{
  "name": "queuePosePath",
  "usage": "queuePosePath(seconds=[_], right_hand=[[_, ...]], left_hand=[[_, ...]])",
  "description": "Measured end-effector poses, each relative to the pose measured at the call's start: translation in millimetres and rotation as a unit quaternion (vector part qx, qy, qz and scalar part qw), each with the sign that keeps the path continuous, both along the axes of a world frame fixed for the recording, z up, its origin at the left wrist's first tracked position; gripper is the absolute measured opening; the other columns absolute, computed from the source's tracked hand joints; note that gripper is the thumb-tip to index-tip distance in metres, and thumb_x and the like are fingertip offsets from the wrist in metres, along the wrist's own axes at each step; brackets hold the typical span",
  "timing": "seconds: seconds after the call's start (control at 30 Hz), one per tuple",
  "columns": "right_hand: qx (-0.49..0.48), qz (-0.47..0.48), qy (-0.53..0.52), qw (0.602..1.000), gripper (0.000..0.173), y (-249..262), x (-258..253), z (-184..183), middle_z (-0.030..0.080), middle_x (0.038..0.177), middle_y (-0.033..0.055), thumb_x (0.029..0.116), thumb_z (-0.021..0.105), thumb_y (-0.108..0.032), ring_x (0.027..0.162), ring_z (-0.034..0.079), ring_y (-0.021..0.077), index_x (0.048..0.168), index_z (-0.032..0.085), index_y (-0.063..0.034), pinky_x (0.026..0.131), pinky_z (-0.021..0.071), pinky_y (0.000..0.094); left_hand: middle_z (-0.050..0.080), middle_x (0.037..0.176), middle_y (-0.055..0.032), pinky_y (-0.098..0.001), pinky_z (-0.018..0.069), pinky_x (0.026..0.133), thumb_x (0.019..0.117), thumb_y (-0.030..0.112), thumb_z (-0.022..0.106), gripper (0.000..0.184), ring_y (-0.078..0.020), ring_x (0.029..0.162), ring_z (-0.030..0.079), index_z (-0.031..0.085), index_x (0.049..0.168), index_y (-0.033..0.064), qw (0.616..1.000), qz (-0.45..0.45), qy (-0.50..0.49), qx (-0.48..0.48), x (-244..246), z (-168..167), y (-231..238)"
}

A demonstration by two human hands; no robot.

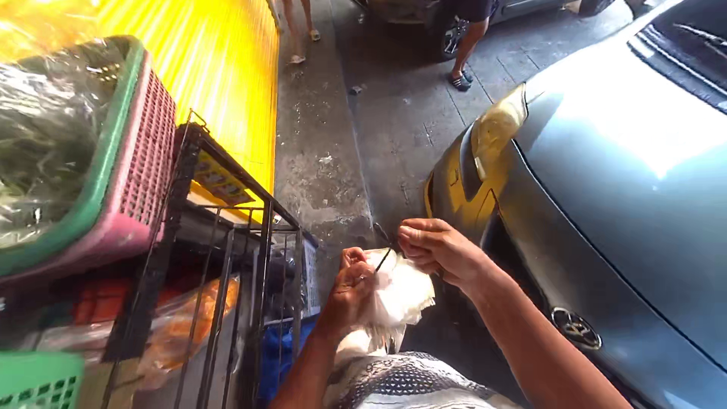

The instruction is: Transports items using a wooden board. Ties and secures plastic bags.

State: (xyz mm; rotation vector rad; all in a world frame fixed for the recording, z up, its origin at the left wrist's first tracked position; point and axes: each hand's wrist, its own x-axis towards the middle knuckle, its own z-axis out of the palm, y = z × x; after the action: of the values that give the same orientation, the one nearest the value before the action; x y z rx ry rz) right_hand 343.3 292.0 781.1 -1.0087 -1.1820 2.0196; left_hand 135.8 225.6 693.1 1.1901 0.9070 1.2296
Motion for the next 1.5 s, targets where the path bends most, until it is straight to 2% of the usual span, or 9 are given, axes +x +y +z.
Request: queuePosePath(seconds=[0.4, 0.7, 0.97, 1.03, 1.17, 1.3, 1.37, 1.43, 1.5], right_hand=[[0.017, -0.073, 0.081, 0.994, 0.038, 152.6, -57.0, 46.9, 0.04, 0.055, -0.0118, 0.1033, 0.04, -0.019, 0.044, 0.033, -0.0059, 0.072, 0.061, -0.018, 0.04, 0.0285, 0.01], [0.049, -0.115, 0.199, 0.972, 0.038, 243.6, -92.8, 88.2, 0.055, 0.062, -0.0101, 0.1086, 0.04, -0.03, 0.045, 0.046, -0.0053, 0.083, 0.066, -0.0193, 0.042, 0.042, 0.0097], [0.056, -0.04, 0.371, 0.926, 0.032, 371.9, -121.7, 96.0, 0.064, 0.071, -0.0024, 0.1071, 0.043, -0.026, 0.052, 0.058, 0.0025, 0.104, 0.07, -0.0093, 0.047, 0.0504, 0.0157], [0.072, -0.04, 0.373, 0.924, 0.037, 401.0, -128.1, 100.5, 0.065, 0.073, -0.0003, 0.1095, 0.037, -0.026, 0.053, 0.059, 0.0043, 0.105, 0.069, -0.0077, 0.046, 0.0513, 0.0172], [0.123, 0.078, 0.271, 0.952, 0.025, 432.2, -168.8, 121.2, 0.059, 0.068, -0.0089, 0.1059, 0.053, -0.032, 0.051, 0.053, -0.0027, 0.097, 0.07, -0.016, 0.044, 0.0453, 0.0116], [0.097, 0.213, 0.247, 0.94, 0.024, 442.3, -200.7, 127.3, 0.062, 0.073, -0.0097, 0.1053, 0.056, -0.029, 0.058, 0.055, -0.0053, 0.094, 0.07, -0.0135, 0.049, 0.0451, 0.009], [0.124, 0.247, 0.237, 0.931, 0.026, 445.9, -210.7, 125.5, 0.06, 0.075, -0.0112, 0.1065, 0.054, -0.029, 0.061, 0.054, -0.0061, 0.091, 0.068, -0.0134, 0.052, 0.0443, 0.0086], [0.141, 0.24, 0.235, 0.931, 0.027, 447.6, -218.8, 125.5, 0.056, 0.072, -0.0121, 0.1072, 0.052, -0.029, 0.059, 0.05, -0.0066, 0.09, 0.067, -0.0132, 0.051, 0.0414, 0.0082], [0.142, 0.229, 0.244, 0.932, 0.026, 449.3, -225.1, 127.9, 0.055, 0.07, -0.0114, 0.107, 0.052, -0.027, 0.057, 0.049, -0.0065, 0.091, 0.067, -0.0122, 0.05, 0.0406, 0.0082]], left_hand=[[0.054, 0.112, 0.0016, -0.0235, 0.0352, 0.107, 0.1009, 0.019, 0.06, 0.017, -0.0035, 0.119, 0.046, 0.069, 0.088, 0.0128, 0.988, 0.024, 0.057, 0.142, -53.3, 12.6, 154.4], [0.059, 0.111, -0.009, -0.0335, 0.0372, 0.11, 0.0987, 0.015, 0.061, 0.014, -0.0147, 0.118, 0.051, 0.07, 0.09, 0.0096, 0.968, 0.103, 0.144, 0.18, -82.7, 23.3, 219.9], [0.06, 0.106, -0.0117, -0.0345, 0.0377, 0.108, 0.0988, 0.015, 0.057, 0.018, -0.0191, 0.115, 0.053, 0.067, 0.086, 0.0056, 0.953, 0.138, 0.195, 0.184, -101.4, 48.9, 310.2], [0.06, 0.106, -0.0106, -0.0322, 0.0391, 0.107, 0.1003, 0.016, 0.058, 0.019, -0.0178, 0.114, 0.053, 0.067, 0.086, 0.0062, 0.953, 0.151, 0.192, 0.178, -102.2, 43.0, 327.2], [0.06, 0.106, -0.0083, -0.0296, 0.0411, 0.106, 0.1015, 0.017, 0.058, 0.017, -0.0143, 0.113, 0.054, 0.066, 0.09, 0.0076, 0.951, 0.197, 0.176, 0.161, -117.5, 33.9, 354.0], [0.067, 0.121, -0.0102, -0.0501, 0.0316, 0.114, 0.0983, 0.02, 0.056, 0.02, -0.0248, 0.132, 0.051, 0.071, 0.096, 0.0077, 0.948, 0.19, 0.216, 0.137, -136.9, 43.5, 366.1], [0.069, 0.124, -0.0082, -0.0529, 0.0228, 0.119, 0.0988, 0.03, 0.05, 0.03, -0.0248, 0.137, 0.048, 0.07, 0.107, 0.0089, 0.941, 0.204, 0.22, 0.155, -139.8, 50.7, 371.1], [0.071, 0.114, -0.005, -0.0481, 0.0249, 0.12, 0.1026, 0.033, 0.051, 0.032, -0.0161, 0.126, 0.057, 0.069, 0.111, 0.0088, 0.933, 0.24, 0.208, 0.166, -140.8, 53.8, 375.9], [0.075, 0.1, -0.0051, -0.0443, 0.0367, 0.115, 0.1027, 0.025, 0.058, 0.024, -0.0119, 0.104, 0.068, 0.073, 0.105, 0.0058, 0.908, 0.304, 0.233, 0.173, -142.2, 51.6, 380.8]])
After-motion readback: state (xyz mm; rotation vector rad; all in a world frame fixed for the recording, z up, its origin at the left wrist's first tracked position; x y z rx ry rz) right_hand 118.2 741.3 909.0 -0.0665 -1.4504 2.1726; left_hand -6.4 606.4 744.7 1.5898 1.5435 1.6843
